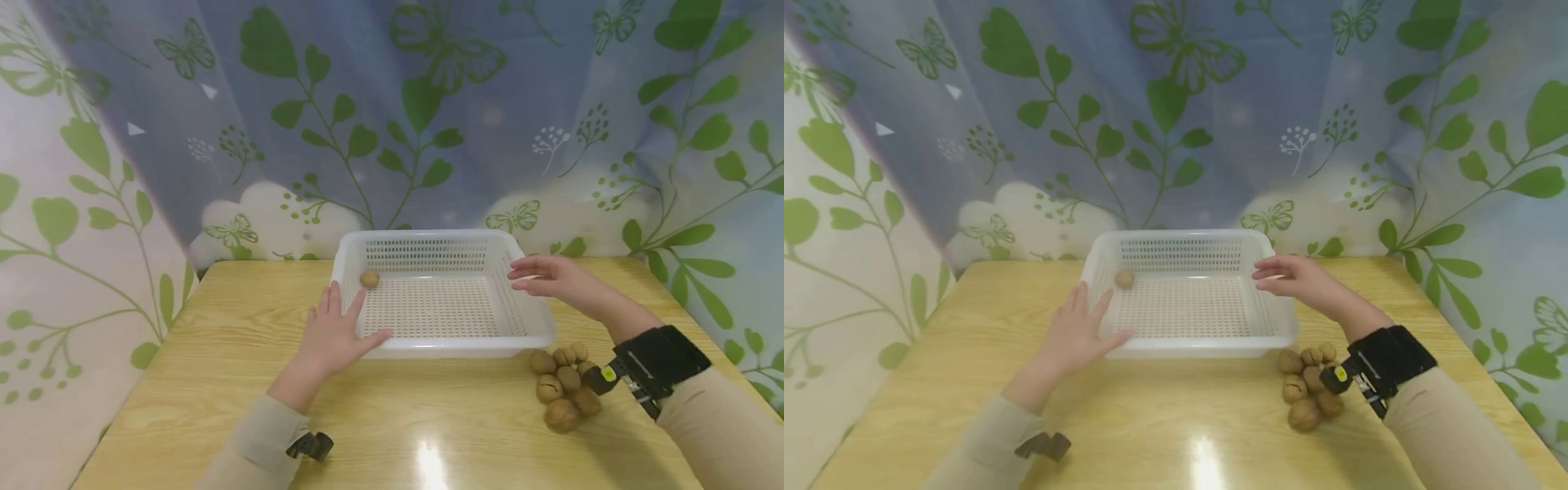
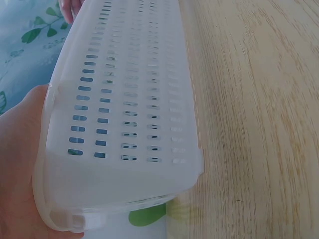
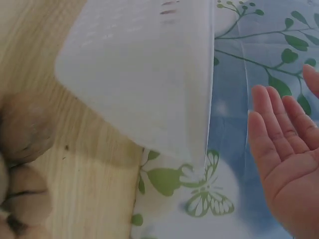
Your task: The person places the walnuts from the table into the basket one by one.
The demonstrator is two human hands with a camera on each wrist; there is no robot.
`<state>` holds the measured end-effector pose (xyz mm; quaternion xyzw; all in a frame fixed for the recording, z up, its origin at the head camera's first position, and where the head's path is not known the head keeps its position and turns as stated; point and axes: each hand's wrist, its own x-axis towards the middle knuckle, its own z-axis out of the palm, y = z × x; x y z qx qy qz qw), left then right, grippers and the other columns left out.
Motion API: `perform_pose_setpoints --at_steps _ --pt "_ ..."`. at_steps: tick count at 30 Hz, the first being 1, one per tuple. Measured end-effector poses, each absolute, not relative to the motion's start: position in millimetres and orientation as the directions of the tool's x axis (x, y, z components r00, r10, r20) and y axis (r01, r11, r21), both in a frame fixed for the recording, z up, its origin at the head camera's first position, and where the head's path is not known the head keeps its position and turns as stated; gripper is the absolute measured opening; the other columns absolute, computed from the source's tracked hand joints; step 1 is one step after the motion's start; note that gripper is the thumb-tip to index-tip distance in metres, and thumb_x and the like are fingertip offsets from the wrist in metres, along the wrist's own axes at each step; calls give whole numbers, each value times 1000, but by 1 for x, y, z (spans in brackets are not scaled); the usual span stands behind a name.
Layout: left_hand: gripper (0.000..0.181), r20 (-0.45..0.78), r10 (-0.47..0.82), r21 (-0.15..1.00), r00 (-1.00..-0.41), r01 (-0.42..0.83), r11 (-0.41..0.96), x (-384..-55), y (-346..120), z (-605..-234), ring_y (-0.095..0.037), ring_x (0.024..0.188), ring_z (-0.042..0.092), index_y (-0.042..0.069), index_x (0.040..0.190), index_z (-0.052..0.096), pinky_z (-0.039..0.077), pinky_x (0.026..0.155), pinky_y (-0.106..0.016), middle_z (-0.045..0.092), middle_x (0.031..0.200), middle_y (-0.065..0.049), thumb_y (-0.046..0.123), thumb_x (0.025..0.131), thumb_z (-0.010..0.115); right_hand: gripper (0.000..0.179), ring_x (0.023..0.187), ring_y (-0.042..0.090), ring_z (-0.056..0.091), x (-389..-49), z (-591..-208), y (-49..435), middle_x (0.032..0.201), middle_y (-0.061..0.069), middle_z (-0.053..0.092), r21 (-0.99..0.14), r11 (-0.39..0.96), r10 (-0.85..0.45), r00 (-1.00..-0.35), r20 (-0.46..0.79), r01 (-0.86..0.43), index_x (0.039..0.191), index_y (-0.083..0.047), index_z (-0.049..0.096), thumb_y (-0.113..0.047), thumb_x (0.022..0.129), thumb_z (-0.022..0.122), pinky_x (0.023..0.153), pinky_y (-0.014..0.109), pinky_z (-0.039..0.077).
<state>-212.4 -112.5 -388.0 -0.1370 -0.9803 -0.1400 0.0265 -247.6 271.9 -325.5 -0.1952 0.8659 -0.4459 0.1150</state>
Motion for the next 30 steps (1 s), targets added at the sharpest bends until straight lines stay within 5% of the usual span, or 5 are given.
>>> perform_pose_setpoints --at_steps 6,13,16,25,30 --pt "95 80 259 269 -962 271 924 -212 -112 -388 -43 138 3 16 150 20 15 103 -63 2 150 -30 77 80 37 46 103 0 54 -220 -337 303 127 21 53 -799 553 -370 -929 20 -237 134 3 43 -22 96 53 93 49 40" --pt "94 84 263 273 -961 276 921 -211 -112 -388 -44 138 4 15 150 21 15 103 -64 2 150 -31 77 80 37 47 100 -5 54 -197 -362 342 128 22 53 -770 608 -314 -949 -9 -194 135 2 41 -25 97 51 83 20 44" --pt "94 81 266 273 -960 278 921 -212 -112 -387 -44 137 4 15 150 21 15 103 -64 1 150 -31 76 81 38 48 100 -7 52 -187 -377 353 128 22 52 -749 641 -297 -954 -38 -170 135 2 42 -26 97 51 82 21 44" --pt "95 74 266 267 -961 276 923 -212 -113 -387 -44 138 3 16 150 19 16 103 -64 0 150 -31 78 80 36 52 114 43 50 -171 -409 367 131 33 44 -752 651 -294 -948 -123 -105 132 12 39 -22 96 53 82 28 48" --pt "95 87 264 267 -961 278 923 -212 -112 -388 -44 137 5 15 150 20 17 102 -64 1 150 -31 78 80 35 53 114 44 49 -167 -413 368 131 33 43 -741 669 -268 -950 -162 -62 132 11 41 -23 94 56 85 38 47"
